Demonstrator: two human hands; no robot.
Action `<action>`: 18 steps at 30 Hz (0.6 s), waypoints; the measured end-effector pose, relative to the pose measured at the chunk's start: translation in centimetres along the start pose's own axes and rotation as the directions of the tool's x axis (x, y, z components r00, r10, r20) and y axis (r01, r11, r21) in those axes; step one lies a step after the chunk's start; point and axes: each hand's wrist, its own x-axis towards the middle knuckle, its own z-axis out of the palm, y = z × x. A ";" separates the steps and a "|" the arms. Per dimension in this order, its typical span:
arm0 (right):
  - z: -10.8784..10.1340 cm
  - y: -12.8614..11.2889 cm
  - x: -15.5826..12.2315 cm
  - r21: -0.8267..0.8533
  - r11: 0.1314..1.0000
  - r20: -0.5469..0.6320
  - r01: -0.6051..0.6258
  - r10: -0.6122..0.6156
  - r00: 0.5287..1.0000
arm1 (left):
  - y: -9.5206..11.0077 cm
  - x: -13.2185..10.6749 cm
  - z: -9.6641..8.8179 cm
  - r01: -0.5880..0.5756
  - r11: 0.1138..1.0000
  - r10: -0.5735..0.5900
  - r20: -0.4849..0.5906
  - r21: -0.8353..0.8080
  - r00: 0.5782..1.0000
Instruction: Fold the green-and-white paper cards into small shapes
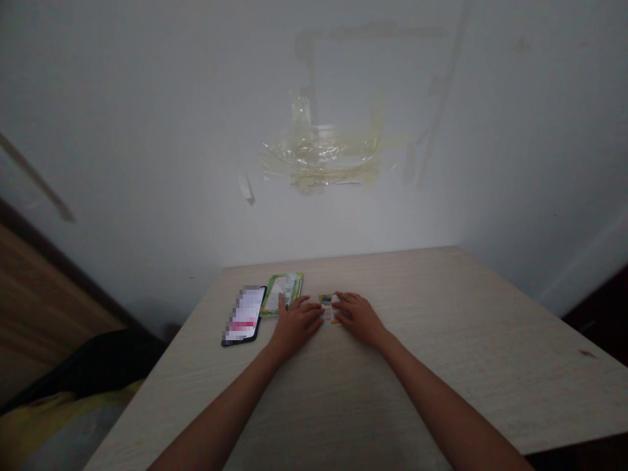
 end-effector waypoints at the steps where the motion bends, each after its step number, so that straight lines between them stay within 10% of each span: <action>1: 0.0 0.0 0.0 0.000 1.000 0.000 0.002 -0.002 1.000 | 0.0 0.0 0.0 0.001 1.000 -0.001 -0.005 0.000 1.000; 18: -0.1 -0.2 0.0 -0.034 0.999 0.004 0.006 -0.005 1.000 | -0.1 0.5 0.5 0.023 1.000 -0.023 0.018 0.007 1.000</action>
